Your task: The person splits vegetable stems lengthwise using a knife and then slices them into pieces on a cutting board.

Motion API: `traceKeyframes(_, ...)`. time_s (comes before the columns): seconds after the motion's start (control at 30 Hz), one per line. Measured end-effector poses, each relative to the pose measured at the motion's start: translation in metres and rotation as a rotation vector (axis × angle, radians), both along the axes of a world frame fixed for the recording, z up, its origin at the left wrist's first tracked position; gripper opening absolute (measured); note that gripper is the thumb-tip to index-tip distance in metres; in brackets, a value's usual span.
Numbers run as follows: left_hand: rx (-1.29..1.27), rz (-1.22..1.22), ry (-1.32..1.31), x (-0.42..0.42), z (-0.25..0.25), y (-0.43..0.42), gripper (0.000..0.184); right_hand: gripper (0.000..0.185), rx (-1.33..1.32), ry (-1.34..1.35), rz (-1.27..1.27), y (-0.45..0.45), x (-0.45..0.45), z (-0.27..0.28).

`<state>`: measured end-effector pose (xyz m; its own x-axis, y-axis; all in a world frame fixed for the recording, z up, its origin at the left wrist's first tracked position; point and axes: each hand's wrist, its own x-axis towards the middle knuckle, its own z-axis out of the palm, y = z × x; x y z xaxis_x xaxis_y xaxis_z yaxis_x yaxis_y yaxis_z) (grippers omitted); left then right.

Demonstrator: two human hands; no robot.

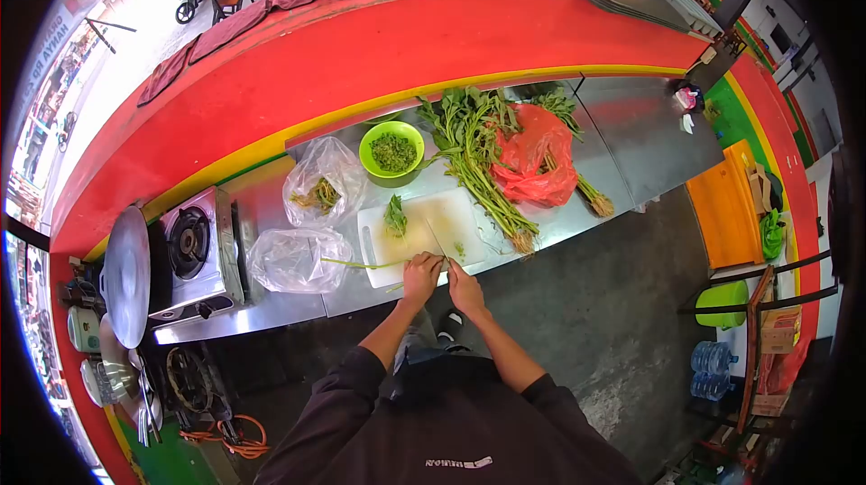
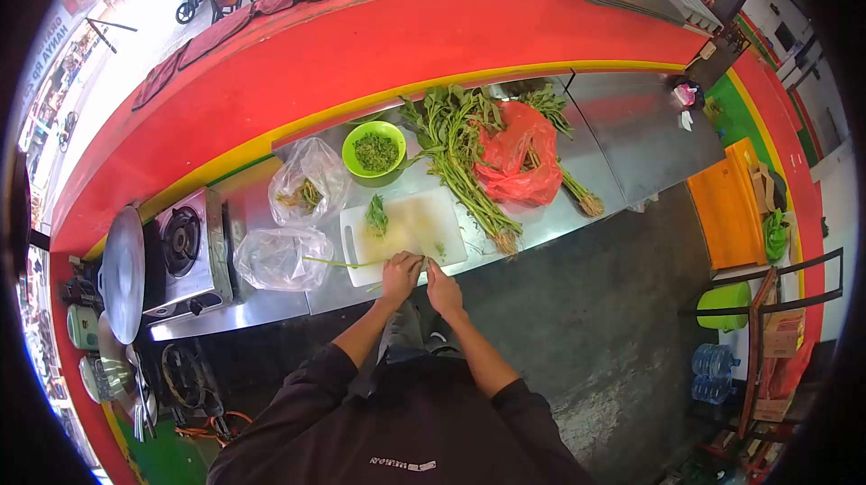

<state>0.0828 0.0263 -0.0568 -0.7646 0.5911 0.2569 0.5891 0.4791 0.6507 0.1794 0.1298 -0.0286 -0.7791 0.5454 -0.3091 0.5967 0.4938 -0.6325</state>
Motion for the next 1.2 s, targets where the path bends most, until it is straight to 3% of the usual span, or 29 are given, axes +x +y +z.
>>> traceKeyframes(0.47, -0.032, -0.013, -0.037, -0.002, -0.002, -0.002, 0.016, 0.039, -0.005, 0.084, 0.027, 0.004, 0.001, -0.014)
traceKeyframes(0.53, -0.03, -0.008, -0.043, -0.001, -0.004, -0.001, 0.016, 0.037, 0.096, 0.139, 0.019, -0.001, 0.002, -0.021)
traceKeyframes(1.2, -0.017, -0.021, -0.016, 0.0, 0.002, -0.003, 0.014, 0.039, 0.05, 0.037, 0.027, -0.002, -0.004, 0.004)
